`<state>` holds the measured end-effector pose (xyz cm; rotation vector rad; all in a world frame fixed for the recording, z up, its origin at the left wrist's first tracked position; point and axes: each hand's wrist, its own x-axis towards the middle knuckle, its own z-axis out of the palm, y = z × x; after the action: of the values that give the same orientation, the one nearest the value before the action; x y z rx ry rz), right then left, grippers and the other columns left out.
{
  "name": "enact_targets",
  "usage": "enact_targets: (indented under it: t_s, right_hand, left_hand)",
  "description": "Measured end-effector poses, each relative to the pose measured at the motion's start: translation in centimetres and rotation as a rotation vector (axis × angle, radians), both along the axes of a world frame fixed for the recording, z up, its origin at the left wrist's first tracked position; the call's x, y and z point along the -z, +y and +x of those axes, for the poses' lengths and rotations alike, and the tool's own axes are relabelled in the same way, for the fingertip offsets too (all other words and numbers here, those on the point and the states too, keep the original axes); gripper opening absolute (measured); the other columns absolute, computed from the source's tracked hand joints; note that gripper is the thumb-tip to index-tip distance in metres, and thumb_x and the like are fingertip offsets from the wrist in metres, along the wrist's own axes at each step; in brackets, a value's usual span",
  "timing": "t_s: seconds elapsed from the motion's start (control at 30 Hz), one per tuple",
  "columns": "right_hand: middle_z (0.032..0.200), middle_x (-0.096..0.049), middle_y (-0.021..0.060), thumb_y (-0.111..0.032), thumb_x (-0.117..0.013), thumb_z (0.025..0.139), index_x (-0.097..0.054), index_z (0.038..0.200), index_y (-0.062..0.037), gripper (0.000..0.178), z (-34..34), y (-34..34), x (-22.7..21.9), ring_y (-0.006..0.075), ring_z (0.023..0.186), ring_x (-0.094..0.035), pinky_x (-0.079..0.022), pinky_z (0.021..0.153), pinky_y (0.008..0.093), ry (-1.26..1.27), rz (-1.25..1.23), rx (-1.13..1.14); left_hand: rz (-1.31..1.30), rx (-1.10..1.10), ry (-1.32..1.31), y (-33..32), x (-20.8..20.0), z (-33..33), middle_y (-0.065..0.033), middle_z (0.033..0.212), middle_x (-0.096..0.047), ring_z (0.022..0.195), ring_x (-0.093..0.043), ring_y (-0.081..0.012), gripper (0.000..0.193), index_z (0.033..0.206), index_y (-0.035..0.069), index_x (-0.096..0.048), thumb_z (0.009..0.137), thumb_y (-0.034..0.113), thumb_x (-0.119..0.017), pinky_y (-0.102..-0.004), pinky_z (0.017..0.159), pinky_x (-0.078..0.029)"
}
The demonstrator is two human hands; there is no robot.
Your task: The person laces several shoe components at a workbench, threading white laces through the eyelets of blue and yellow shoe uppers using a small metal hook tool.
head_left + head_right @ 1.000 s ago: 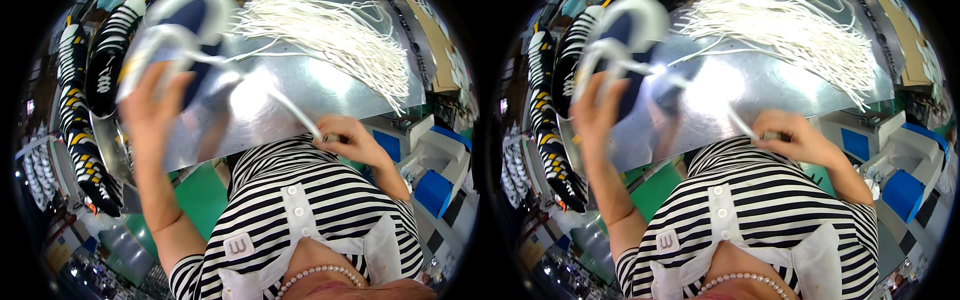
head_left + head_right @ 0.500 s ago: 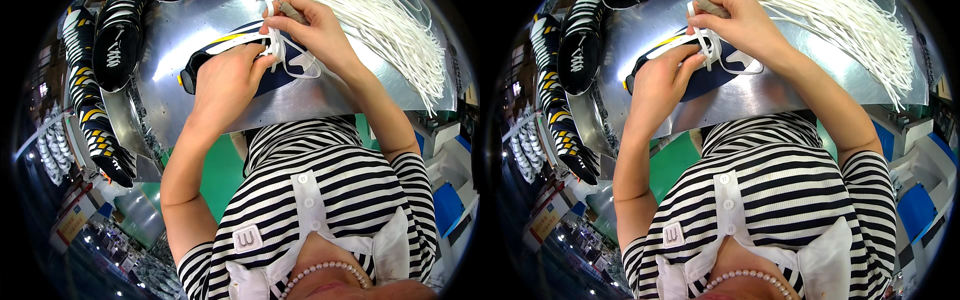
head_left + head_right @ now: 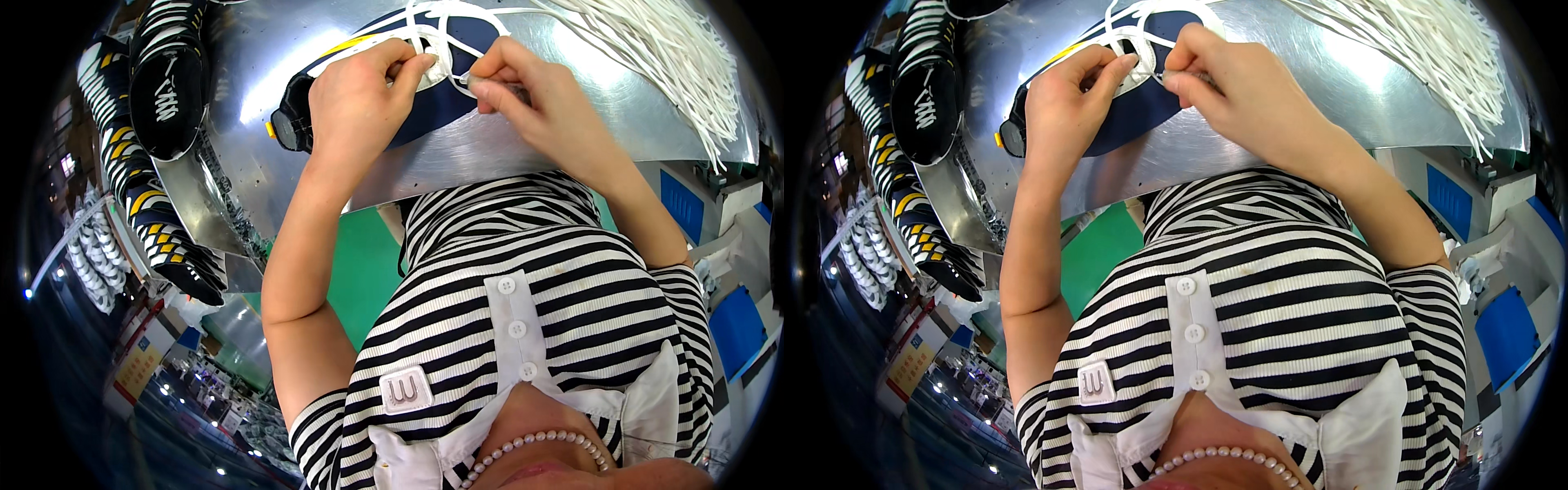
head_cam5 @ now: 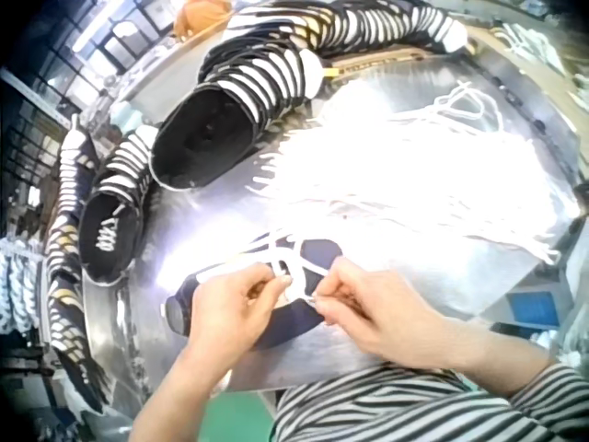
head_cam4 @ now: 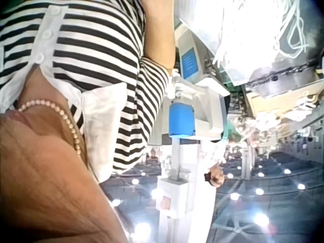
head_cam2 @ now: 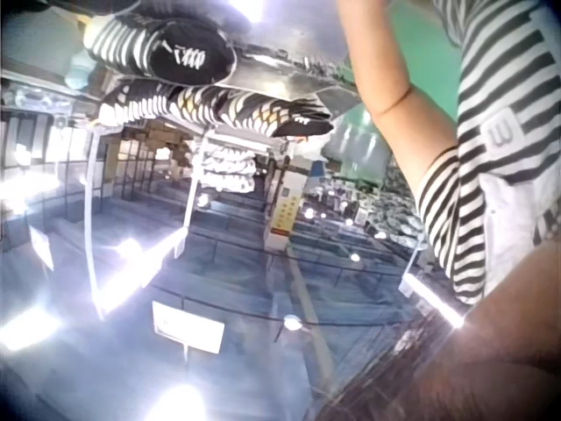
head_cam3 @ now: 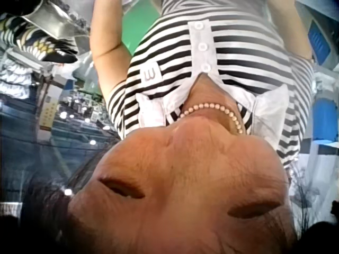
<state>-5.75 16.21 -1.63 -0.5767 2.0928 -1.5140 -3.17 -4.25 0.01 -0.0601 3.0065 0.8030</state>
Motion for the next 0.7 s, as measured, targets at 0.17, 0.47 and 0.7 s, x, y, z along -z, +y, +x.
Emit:
enact_targets:
  t_s: [0.17,0.47,0.7]
  right_hand:
    - [0.071,-0.066,0.0122,-0.016,-0.061,0.092,-0.056,0.093,-0.0021,0.014,-0.1,-0.3,1.2,0.0286,0.066,-0.066,-0.05,0.061,0.0369,0.16,0.038,0.024]
    - [0.066,-0.063,0.017,-0.005,-0.059,0.082,-0.052,0.096,0.001,0.017,0.4,-2.5,1.9,0.0338,0.066,-0.066,-0.051,0.059,0.0453,0.558,0.322,0.006]
    - [0.082,-0.065,0.0157,-0.017,-0.063,0.092,-0.057,0.105,-0.001,0.022,0.1,1.0,-1.2,0.0237,0.08,-0.066,-0.051,0.07,0.034,0.282,0.304,-0.127]
  left_hand:
    - [0.041,0.013,-0.019,0.1,0.1,-0.2,-0.003,0.064,-0.065,0.058,-0.062,-0.0228,0.026,0.083,0.01,-0.072,0.087,0.036,-0.067,-0.0344,0.056,-0.047]
    - [0.155,0.218,0.07,1.3,0.4,0.9,-0.0101,0.084,-0.071,0.078,-0.068,-0.0282,0.016,0.094,0.004,-0.068,0.079,0.01,-0.071,-0.0357,0.069,-0.053]
    - [-0.072,0.214,0.346,-0.1,1.0,3.5,-0.0055,0.074,-0.064,0.066,-0.063,-0.0243,0.012,0.091,0.009,-0.068,0.079,0.008,-0.068,-0.0349,0.059,-0.048]
